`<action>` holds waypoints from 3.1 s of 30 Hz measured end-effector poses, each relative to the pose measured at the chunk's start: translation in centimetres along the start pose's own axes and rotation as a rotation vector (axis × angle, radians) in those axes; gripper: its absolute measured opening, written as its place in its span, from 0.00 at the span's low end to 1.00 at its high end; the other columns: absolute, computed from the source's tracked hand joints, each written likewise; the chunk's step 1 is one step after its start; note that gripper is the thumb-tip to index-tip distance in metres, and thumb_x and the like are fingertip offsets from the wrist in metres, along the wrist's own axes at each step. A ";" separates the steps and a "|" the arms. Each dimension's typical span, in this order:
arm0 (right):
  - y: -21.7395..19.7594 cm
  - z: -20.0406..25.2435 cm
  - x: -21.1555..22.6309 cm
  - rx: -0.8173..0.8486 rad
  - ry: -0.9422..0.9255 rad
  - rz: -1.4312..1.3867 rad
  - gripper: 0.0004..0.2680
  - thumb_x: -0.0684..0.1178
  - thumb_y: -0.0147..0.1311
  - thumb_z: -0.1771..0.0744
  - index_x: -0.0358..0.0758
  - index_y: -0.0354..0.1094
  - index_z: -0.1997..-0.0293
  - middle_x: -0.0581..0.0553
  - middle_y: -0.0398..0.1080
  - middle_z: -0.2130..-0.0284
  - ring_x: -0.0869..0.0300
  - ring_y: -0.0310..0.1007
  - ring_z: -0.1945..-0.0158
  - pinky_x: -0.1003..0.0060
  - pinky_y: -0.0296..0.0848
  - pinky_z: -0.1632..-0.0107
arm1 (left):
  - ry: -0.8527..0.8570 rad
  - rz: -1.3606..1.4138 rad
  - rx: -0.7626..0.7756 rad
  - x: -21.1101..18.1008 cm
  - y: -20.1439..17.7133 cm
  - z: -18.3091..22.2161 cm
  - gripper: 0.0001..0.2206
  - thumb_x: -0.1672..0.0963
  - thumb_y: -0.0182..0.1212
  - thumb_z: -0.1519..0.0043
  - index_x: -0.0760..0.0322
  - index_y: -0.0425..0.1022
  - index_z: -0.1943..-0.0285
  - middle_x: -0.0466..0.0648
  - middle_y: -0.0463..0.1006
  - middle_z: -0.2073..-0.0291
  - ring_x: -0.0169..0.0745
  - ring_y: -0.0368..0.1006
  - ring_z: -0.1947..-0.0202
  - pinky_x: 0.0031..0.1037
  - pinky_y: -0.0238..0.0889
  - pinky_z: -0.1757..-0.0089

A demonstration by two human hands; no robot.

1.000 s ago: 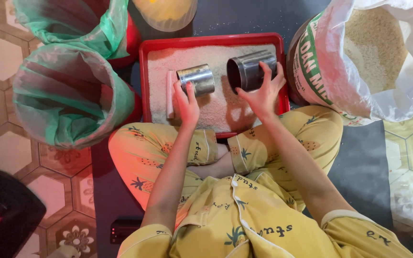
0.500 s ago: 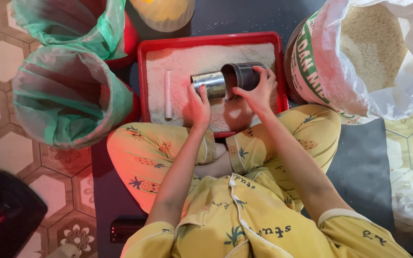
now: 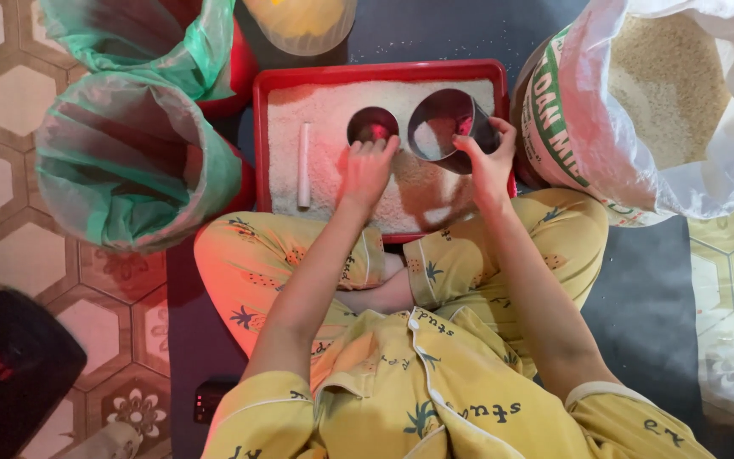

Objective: Scooping white powder from a tray into metal cups and transferring it into bags for packaging.

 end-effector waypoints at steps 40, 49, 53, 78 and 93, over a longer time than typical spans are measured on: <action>6.8 6.5 11.8 0.186 -1.135 0.851 0.30 0.46 0.79 0.44 0.48 0.66 0.38 0.35 0.38 0.27 0.35 0.40 0.28 0.33 0.55 0.28 | -1.003 0.074 0.566 17.2 5.0 13.4 0.17 0.51 0.56 0.35 0.68 0.77 0.47 0.60 0.72 0.48 0.62 0.65 0.47 0.50 0.53 0.42; 5.5 2.9 3.6 0.132 -0.766 1.015 0.34 0.55 0.73 0.49 0.48 0.60 0.39 0.28 0.47 0.34 0.35 0.51 0.37 0.32 0.59 0.38 | -1.293 0.301 0.672 16.0 5.7 15.6 0.20 0.50 0.55 0.36 0.65 0.63 0.42 0.61 0.73 0.47 0.66 0.70 0.43 0.54 0.58 0.43; 5.1 2.4 3.0 0.197 -0.623 1.033 0.33 0.54 0.70 0.48 0.47 0.59 0.39 0.28 0.45 0.35 0.35 0.49 0.37 0.32 0.59 0.38 | -1.264 0.356 0.582 14.5 1.8 13.5 0.20 0.52 0.61 0.38 0.64 0.64 0.41 0.60 0.68 0.45 0.71 0.71 0.45 0.55 0.60 0.42; 2.0 1.4 -1.4 0.159 -0.507 1.018 0.35 0.59 0.74 0.45 0.52 0.54 0.34 0.27 0.38 0.32 0.32 0.46 0.35 0.31 0.63 0.41 | -0.185 0.173 0.393 2.6 -3.1 -1.8 0.18 0.51 0.70 0.43 0.33 0.73 0.44 0.33 0.70 0.54 0.40 0.61 0.45 0.43 0.55 0.46; 1.2 3.2 -2.6 0.197 -0.416 1.041 0.37 0.58 0.74 0.42 0.53 0.48 0.30 0.25 0.33 0.32 0.27 0.44 0.35 0.27 0.62 0.40 | -0.340 0.284 0.606 3.4 -7.5 9.6 0.18 0.54 0.67 0.40 0.39 0.75 0.41 0.41 0.73 0.49 0.47 0.63 0.42 0.54 0.53 0.42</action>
Point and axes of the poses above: each hand's wrist, its own z-axis away from the middle knuckle, its own y-axis out of the palm, x = y × z, the point moved 7 cm from there along -z, towards the middle knuckle
